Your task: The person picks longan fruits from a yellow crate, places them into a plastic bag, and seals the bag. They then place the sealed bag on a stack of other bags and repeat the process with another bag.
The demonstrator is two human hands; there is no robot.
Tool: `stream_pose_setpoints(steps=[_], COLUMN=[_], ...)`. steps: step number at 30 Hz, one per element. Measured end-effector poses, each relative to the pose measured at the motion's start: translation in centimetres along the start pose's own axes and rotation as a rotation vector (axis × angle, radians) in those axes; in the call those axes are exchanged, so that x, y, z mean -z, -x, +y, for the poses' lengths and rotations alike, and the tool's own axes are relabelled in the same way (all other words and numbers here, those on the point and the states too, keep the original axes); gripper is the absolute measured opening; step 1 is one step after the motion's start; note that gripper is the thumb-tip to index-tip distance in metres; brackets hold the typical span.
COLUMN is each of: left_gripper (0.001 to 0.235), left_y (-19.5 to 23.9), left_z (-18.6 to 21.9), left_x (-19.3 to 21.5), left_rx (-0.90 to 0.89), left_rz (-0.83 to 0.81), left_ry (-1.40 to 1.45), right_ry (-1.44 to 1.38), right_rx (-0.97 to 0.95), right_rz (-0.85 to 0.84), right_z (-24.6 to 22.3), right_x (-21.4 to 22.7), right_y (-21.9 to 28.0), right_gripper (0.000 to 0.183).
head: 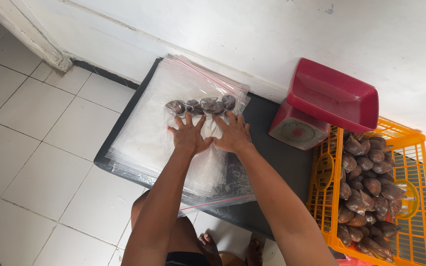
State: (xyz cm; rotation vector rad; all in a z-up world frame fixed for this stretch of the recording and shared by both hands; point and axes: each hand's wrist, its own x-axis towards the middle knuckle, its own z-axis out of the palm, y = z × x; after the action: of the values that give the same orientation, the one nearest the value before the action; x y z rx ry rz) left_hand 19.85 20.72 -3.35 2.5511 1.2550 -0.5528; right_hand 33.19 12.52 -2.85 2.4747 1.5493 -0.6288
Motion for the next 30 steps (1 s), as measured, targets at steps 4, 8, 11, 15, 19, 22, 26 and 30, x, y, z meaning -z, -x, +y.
stream_pose_setpoints(steps=[4,8,11,15,19,22,26,30], left_gripper=[0.083,0.083,0.083,0.084,0.084,0.084,0.085,0.085], left_y=[0.2,0.4,0.0,0.2,0.1,0.2,0.3,0.8], left_z=[0.0,0.1,0.1,0.0,0.0,0.0,0.0,0.2], left_x=[0.2,0.3,-0.1,0.0,-0.1,0.1,0.0,0.0], left_rx=[-0.005,-0.007,-0.003,-0.011,-0.009,-0.009,-0.008,-0.007], left_rz=[-0.004,-0.002,0.003,0.008,0.008,0.009,0.008,0.017], left_ry=[-0.002,0.004,-0.006,-0.002,-0.001,-0.003,-0.006,0.007], right_ry=[-0.009,-0.018,-0.023,-0.015,-0.017,-0.022,-0.026,-0.06], right_rx=[-0.001,-0.004,-0.001,-0.011,-0.004,0.006,0.007,-0.006], right_rz=[0.004,0.003,0.013,0.005,0.008,0.017,0.029,0.036], right_z=[-0.1,-0.1,0.0,-0.1,0.1,0.3,0.2,0.5], right_x=[0.2,0.4,0.1,0.3,0.1,-0.1,0.0,-0.6], right_y=[0.2,0.3,0.0,0.1,-0.2,-0.6,-0.2,-1.0], right_gripper=[0.078,0.078,0.078,0.079,0.079,0.079,0.081,0.087])
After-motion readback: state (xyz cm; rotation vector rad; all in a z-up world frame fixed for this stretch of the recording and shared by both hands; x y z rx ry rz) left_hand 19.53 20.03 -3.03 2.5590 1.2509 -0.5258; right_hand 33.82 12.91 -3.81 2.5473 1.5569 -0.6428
